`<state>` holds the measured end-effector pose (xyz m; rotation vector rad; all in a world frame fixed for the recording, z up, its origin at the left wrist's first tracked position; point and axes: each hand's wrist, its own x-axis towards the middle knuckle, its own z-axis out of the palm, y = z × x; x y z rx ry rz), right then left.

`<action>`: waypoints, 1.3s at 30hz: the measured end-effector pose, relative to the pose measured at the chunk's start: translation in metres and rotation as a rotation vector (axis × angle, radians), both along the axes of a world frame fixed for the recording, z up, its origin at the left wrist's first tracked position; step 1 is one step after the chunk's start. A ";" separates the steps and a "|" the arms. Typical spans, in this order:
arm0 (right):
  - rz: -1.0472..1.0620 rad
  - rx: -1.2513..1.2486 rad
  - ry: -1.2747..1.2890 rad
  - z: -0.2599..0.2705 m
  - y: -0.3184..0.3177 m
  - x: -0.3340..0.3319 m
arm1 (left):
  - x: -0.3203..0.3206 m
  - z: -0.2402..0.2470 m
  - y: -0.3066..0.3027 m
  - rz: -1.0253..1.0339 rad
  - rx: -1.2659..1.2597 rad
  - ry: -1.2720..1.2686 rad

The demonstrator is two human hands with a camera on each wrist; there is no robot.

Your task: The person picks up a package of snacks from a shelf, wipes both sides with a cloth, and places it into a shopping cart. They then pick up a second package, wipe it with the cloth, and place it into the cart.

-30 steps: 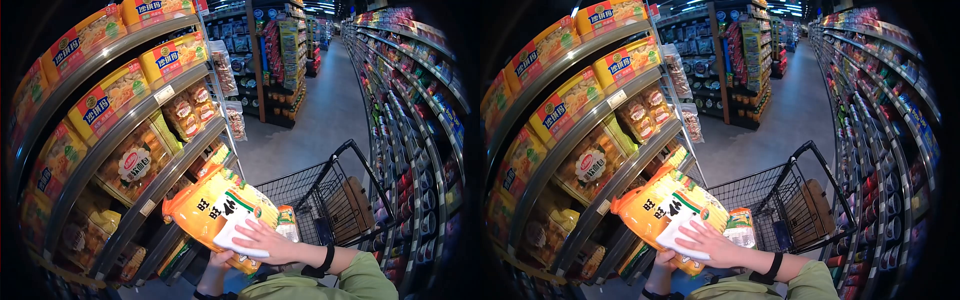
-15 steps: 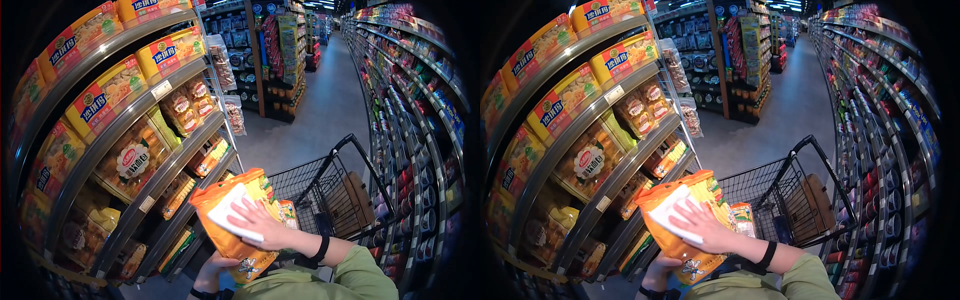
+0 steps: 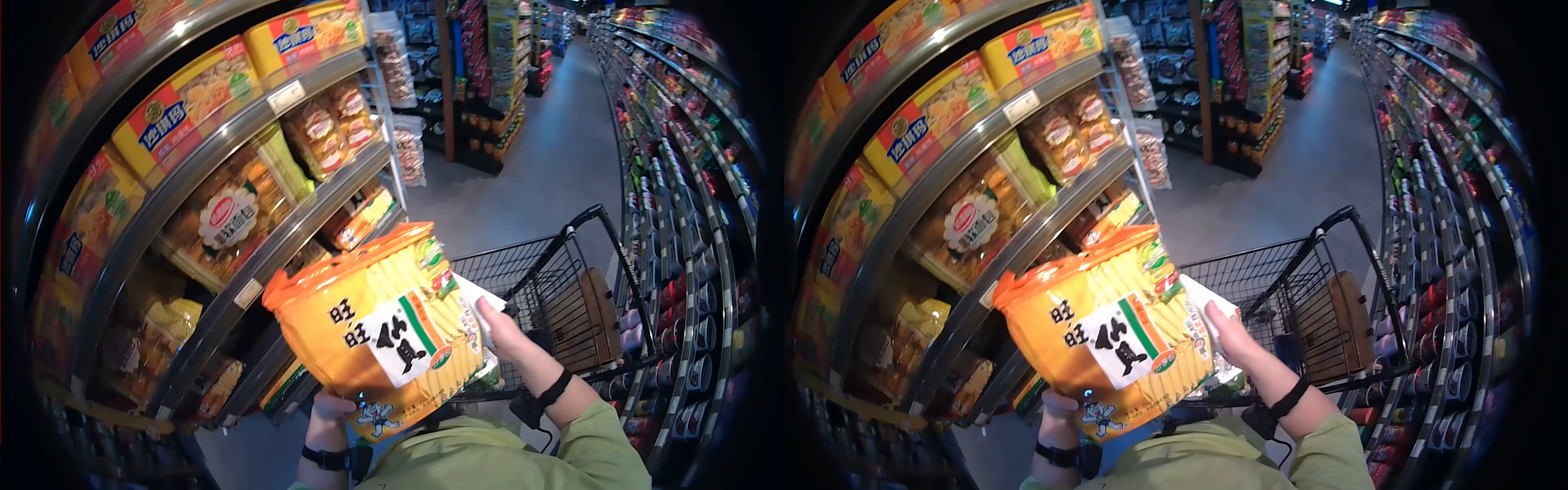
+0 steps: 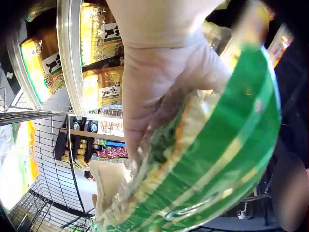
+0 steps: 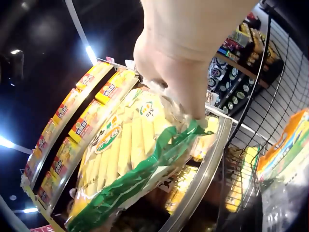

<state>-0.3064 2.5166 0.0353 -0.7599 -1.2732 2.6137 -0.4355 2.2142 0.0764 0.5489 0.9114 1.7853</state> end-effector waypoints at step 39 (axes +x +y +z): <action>-0.048 1.036 0.352 0.084 -0.073 0.007 | 0.045 0.041 0.078 0.192 -0.019 0.809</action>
